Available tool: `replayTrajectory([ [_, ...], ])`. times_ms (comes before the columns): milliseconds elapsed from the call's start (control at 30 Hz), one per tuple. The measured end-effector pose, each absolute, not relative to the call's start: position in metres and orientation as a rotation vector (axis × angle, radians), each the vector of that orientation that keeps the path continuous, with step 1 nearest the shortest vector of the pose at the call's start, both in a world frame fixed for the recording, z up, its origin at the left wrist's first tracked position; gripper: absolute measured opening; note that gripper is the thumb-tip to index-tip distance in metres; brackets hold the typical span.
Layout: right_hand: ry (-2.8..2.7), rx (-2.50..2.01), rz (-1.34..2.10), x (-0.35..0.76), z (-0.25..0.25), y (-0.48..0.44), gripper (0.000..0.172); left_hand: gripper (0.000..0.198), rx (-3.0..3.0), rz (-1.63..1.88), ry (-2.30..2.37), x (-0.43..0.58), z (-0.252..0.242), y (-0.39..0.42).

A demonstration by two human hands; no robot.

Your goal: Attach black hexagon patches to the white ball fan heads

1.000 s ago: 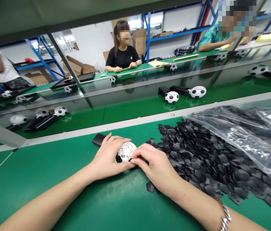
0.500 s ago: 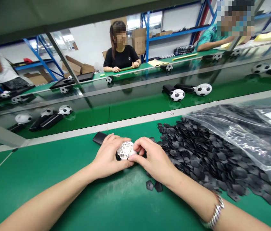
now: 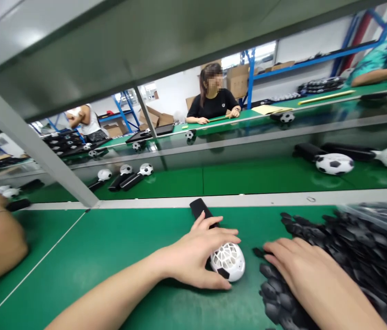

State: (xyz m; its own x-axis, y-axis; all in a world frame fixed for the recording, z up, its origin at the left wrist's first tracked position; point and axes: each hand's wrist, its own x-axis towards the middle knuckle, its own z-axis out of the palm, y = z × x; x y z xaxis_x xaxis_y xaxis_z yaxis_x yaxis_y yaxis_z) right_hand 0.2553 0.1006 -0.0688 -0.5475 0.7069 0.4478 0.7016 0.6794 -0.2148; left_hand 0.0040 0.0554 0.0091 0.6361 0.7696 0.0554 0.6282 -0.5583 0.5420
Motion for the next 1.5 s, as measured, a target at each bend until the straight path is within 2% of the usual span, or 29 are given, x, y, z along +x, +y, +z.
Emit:
replayTrajectory([
  [200,-2.312,-1.034,0.128,0.262,-0.080,0.108,0.017,0.074,2.124,0.490,1.408,0.014,-0.002,0.046],
  [300,-2.221,-1.078,0.260,0.253,-0.065,0.094,0.021,0.073,2.184,0.451,1.228,0.013,0.003,0.047],
  [400,-2.175,-1.087,0.411,0.240,-0.039,0.077,0.016,0.071,2.209,0.433,1.000,0.008,0.011,0.051],
  [633,-2.184,-1.018,0.761,0.226,-0.004,0.060,0.020,0.053,2.075,0.616,0.961,0.009,0.005,0.054],
  [700,-2.183,-1.006,0.817,0.225,-0.003,0.058,0.019,0.054,2.077,0.628,0.918,0.010,0.003,0.056],
  [900,-2.236,-0.891,0.889,0.221,-0.003,0.053,0.016,0.060,2.095,0.627,0.898,0.009,0.001,0.058],
  [1100,-2.256,-0.783,0.801,0.211,-0.007,0.048,0.018,0.058,2.103,0.627,0.933,0.013,0.001,0.055],
  [1233,-2.196,-0.873,0.789,0.207,-0.010,0.048,0.009,0.054,2.080,0.629,0.990,0.017,0.002,0.053],
  [1333,-2.099,-0.988,0.907,0.205,-0.010,0.050,0.006,0.056,2.069,0.646,1.008,0.018,0.002,0.053],
  [1500,-2.010,-1.146,1.027,0.201,-0.006,0.052,0.012,0.048,2.070,0.700,0.993,0.022,-0.001,0.053],
])
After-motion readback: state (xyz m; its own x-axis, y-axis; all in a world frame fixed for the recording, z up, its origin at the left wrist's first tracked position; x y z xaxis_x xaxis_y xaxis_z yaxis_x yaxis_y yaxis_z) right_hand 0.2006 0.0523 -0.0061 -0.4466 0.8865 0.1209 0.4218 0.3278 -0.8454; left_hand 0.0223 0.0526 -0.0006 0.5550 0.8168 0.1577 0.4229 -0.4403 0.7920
